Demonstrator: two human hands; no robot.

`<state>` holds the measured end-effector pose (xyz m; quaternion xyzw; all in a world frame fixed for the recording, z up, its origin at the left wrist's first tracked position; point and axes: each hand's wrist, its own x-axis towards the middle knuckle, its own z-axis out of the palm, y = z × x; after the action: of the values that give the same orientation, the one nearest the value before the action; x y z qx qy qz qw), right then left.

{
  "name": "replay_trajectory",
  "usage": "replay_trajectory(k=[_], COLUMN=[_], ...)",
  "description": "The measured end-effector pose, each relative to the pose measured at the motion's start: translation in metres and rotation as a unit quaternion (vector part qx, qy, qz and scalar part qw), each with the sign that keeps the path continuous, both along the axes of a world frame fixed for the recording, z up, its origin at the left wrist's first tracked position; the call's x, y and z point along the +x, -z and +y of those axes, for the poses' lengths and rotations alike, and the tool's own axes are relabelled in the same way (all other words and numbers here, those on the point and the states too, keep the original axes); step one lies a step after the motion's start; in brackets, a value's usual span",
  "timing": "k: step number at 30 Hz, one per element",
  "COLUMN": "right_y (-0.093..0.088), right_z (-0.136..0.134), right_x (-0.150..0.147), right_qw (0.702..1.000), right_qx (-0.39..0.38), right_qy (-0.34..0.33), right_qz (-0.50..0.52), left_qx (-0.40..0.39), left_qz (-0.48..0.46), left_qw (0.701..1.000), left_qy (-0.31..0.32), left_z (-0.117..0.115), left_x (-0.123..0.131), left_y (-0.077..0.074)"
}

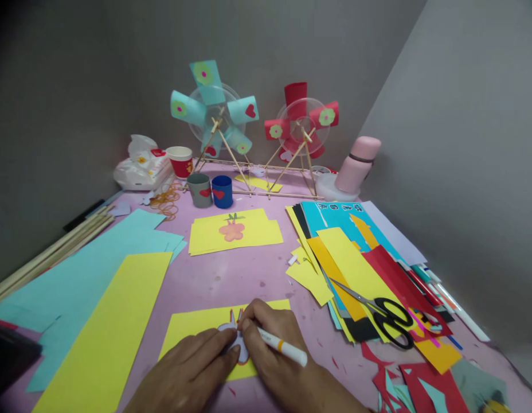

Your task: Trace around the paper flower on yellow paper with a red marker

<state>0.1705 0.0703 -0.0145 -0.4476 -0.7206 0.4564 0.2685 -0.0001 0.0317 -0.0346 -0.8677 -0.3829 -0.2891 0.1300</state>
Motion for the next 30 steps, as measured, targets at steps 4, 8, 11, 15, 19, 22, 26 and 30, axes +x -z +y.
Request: replay_trajectory(k=[4,8,11,15,19,22,26,30], right_y=[-0.0009,-0.0014,-0.0013,-0.0016,-0.0015,0.0,0.002,0.0022], right_z=[-0.0008,-0.0004,0.0004,0.0006,-0.0001,-0.0001,0.0012,0.0025], right_x=[-0.0012,-0.0029,-0.0031,-0.0029,-0.003,-0.0028,-0.0029,-0.0037], right_qw=[1.0,0.999,0.999,0.999,0.999,0.999,0.999,0.999], right_qx=[-0.003,-0.003,0.0,-0.004,-0.005,-0.001,0.001,0.0], right_qy=[0.003,0.008,0.01,0.021,0.029,0.03,0.037,0.046], right_qz=[0.025,0.036,0.04,0.035,0.02,0.011,0.005,0.003], left_qx=[0.004,0.003,-0.001,-0.006,-0.003,-0.007,-0.011,-0.025], left_qz=[0.003,-0.003,0.005,0.007,0.001,0.004,0.002,0.008], left_qw=[1.0,1.0,1.0,1.0,1.0,1.0,1.0,1.0], left_qy=[-0.006,-0.005,-0.002,-0.001,-0.006,-0.01,-0.01,-0.01], left_z=[-0.0011,-0.0003,0.0003,0.0001,0.0001,-0.0009,-0.0028,-0.0034], left_x=[0.0,-0.0001,-0.0009,-0.0007,0.0016,0.0018,-0.0002,-0.0003], left_y=[0.0015,0.002,0.002,0.0019,0.0008,-0.0004,-0.001,-0.0019])
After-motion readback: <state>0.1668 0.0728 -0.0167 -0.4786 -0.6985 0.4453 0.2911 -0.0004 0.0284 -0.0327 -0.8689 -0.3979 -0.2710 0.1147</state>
